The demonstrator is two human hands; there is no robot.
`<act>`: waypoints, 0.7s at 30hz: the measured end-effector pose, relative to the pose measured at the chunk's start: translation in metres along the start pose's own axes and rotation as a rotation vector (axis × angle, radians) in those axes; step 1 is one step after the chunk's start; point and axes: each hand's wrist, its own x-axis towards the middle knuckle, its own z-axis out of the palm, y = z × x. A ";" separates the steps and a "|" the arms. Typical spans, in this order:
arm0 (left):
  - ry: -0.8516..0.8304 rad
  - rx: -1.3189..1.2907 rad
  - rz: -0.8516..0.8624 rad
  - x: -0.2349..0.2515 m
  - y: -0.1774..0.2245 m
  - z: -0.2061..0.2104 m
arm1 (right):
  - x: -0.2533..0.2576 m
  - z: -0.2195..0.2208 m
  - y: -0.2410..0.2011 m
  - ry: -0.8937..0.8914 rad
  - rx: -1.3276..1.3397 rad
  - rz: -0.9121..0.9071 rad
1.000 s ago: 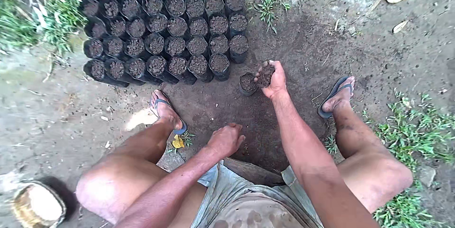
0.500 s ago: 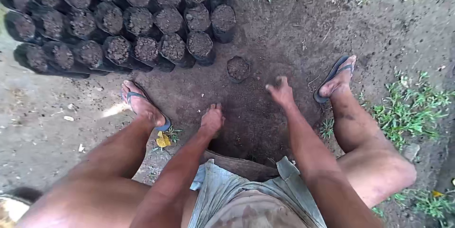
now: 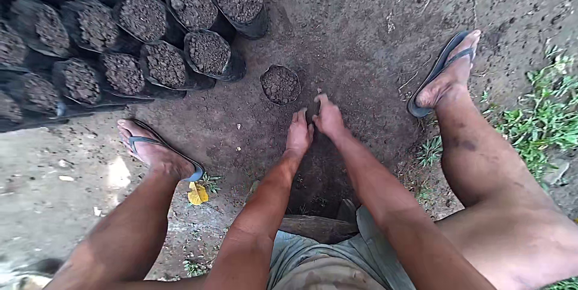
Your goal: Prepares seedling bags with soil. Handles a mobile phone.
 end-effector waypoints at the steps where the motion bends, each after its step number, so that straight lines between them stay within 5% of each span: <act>1: 0.018 -0.021 -0.040 0.001 0.003 -0.008 | 0.009 -0.017 -0.010 -0.043 -0.062 0.007; 3: 0.035 0.027 -0.090 0.000 0.006 -0.028 | 0.024 -0.056 -0.021 -0.059 -0.155 -0.004; 7: 0.145 0.192 -0.067 -0.010 -0.021 -0.039 | 0.057 -0.084 -0.009 0.271 -0.262 -0.233; 11: 0.155 0.216 -0.091 0.001 -0.039 -0.020 | 0.069 -0.036 0.013 0.279 -0.382 -0.478; 16: 0.088 0.182 0.005 -0.004 -0.036 -0.018 | 0.011 0.028 0.028 0.149 -0.353 -0.695; 18: -0.020 0.225 0.068 -0.008 -0.037 -0.025 | -0.008 0.028 0.034 0.099 -0.286 -0.698; 21: -0.033 0.295 0.078 -0.012 -0.043 -0.041 | -0.029 -0.007 0.042 0.203 -0.121 -0.443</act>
